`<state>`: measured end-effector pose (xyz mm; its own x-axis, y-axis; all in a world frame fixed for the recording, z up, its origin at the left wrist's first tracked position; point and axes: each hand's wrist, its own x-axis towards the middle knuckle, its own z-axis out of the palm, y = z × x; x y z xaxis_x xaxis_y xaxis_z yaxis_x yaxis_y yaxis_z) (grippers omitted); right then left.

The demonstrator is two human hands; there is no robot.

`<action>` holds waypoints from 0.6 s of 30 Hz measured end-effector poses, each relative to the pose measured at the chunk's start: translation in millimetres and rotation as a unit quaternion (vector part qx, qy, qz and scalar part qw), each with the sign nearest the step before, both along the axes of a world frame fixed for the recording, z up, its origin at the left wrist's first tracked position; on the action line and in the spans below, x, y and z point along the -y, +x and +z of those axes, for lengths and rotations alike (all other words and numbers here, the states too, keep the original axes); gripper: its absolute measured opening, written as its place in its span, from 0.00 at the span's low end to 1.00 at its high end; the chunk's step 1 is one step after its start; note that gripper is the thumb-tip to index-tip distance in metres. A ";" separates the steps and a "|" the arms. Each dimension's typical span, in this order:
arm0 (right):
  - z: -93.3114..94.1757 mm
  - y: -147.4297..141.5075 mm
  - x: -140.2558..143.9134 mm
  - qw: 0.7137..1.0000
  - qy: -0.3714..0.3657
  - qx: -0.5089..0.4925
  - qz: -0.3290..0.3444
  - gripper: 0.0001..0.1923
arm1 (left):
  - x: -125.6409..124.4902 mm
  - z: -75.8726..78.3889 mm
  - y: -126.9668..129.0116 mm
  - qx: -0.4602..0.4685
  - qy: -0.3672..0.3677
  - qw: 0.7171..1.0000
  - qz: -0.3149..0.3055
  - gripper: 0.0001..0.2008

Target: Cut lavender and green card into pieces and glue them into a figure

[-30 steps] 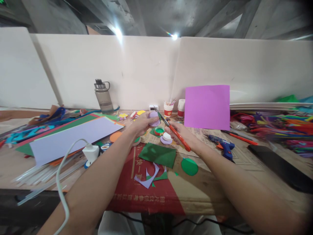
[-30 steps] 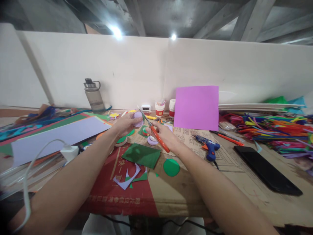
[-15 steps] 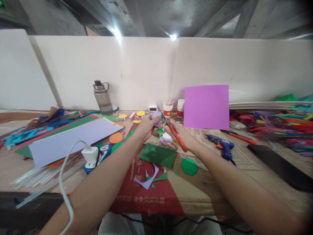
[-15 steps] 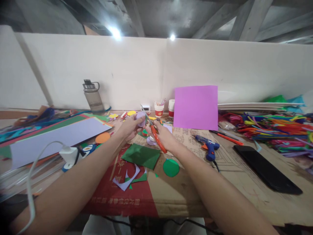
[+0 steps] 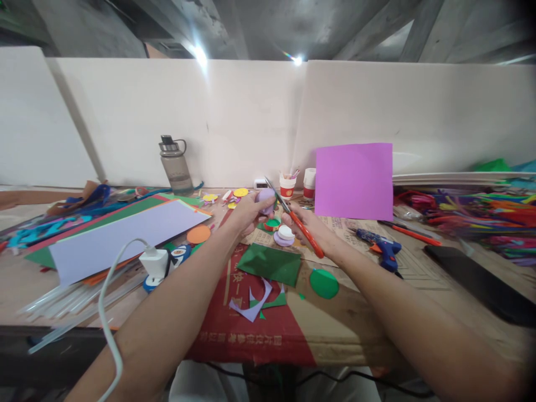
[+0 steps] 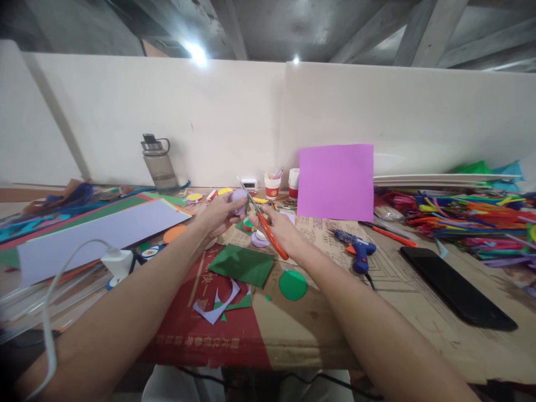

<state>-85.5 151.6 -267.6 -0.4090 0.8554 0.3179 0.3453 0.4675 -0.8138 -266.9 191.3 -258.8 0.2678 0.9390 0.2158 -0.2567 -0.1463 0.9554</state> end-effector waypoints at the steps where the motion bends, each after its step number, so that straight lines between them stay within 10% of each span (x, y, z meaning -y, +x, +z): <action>1: 0.0 0.1 -0.3 1.000 -0.002 -0.002 0.008 0.18 | 0.2 -0.1 0.1 0.000 0.002 1.000 0.003 0.23; 18: -3.2 0.4 -3.2 0.995 -0.088 -0.036 -0.010 0.20 | 4.1 3.0 1.3 -0.018 0.018 1.000 -0.015 0.18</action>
